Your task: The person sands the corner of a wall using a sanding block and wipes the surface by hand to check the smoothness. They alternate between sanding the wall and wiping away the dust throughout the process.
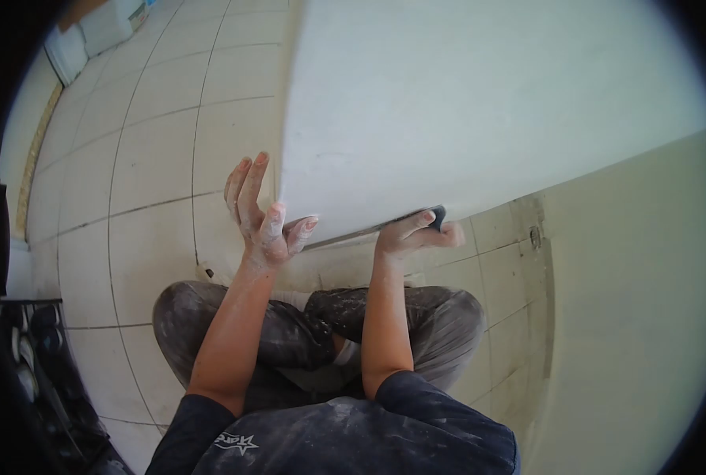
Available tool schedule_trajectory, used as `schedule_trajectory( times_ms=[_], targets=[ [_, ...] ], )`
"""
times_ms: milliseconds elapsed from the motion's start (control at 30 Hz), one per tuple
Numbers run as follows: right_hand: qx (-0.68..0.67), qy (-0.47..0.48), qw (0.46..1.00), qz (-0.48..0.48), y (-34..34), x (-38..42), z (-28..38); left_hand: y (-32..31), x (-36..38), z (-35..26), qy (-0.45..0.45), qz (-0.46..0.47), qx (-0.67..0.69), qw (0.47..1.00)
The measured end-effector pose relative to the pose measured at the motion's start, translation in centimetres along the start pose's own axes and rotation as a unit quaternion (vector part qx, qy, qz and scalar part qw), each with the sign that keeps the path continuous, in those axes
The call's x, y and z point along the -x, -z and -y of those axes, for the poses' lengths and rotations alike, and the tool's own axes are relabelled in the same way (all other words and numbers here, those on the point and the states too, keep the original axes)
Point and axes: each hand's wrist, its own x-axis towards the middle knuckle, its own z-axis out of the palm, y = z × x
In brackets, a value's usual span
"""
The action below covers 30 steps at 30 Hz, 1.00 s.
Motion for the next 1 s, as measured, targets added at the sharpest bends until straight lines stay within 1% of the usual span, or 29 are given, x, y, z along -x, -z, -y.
schedule_trajectory(
  times_ms=[67, 100, 167, 267, 367, 433, 467, 533, 567, 667, 767, 867, 967, 1000],
  targets=[
    [0.023, -0.038, 0.998, -0.042, -0.4, 1.4, -0.1, 0.0, 0.3, 0.3, -0.009, 0.006, -0.001, 1.0],
    [0.013, -0.032, 0.998, -0.045, -0.9, 0.1, 0.7, 0.0, -0.1, 0.6, -0.036, 0.016, -0.021, 0.999],
    [0.003, -0.02, 0.999, -0.042, -0.6, -5.3, 3.9, 0.6, -0.3, 0.5, -0.081, 0.04, -0.058, 0.994],
    [-0.077, -0.086, 0.992, -0.056, -1.0, -8.7, 6.6, 0.1, 0.1, 0.0, -0.035, 0.003, -0.061, 0.998],
    [-0.102, -0.106, 0.987, -0.058, -0.9, -5.5, 5.1, 0.0, 0.3, 0.0, -0.037, 0.004, -0.077, 0.996],
    [-0.052, -0.139, 0.988, -0.037, -0.3, 0.3, 2.5, -0.1, 0.1, 0.0, -0.04, -0.002, -0.08, 0.996],
    [-0.026, -0.155, 0.987, -0.027, -0.1, 1.5, 2.8, -0.1, 0.0, 0.0, -0.042, -0.006, -0.081, 0.996],
    [-0.061, -0.197, 0.978, -0.034, -0.2, 2.5, 2.5, 0.0, 0.3, 0.0, -0.038, 0.007, -0.077, 0.996],
    [-0.08, -0.218, 0.972, -0.038, -0.4, 2.4, 2.7, -0.1, 0.3, 0.2, -0.037, 0.013, -0.076, 0.996],
    [-0.081, -0.165, 0.981, -0.056, -1.0, -3.4, 4.7, 0.2, 0.5, 0.4, -0.036, 0.027, -0.071, 0.996],
    [-0.125, -0.222, 0.965, -0.064, -0.8, -3.1, 5.4, 0.3, 1.1, 0.8, -0.016, 0.035, -0.058, 0.998],
    [-0.169, -0.334, 0.922, -0.1, -1.3, 0.7, 3.4, 0.3, 0.7, 0.7, -0.001, 0.028, -0.058, 0.998],
    [-0.072, -0.403, 0.905, -0.117, -1.5, 1.3, 2.7, 0.3, 0.5, 0.8, 0.007, 0.03, -0.047, 0.998],
    [-0.089, -0.371, 0.918, -0.108, -1.3, -0.1, 4.4, 0.1, 0.5, 0.8, 0.008, 0.023, -0.042, 0.999]
  ],
)
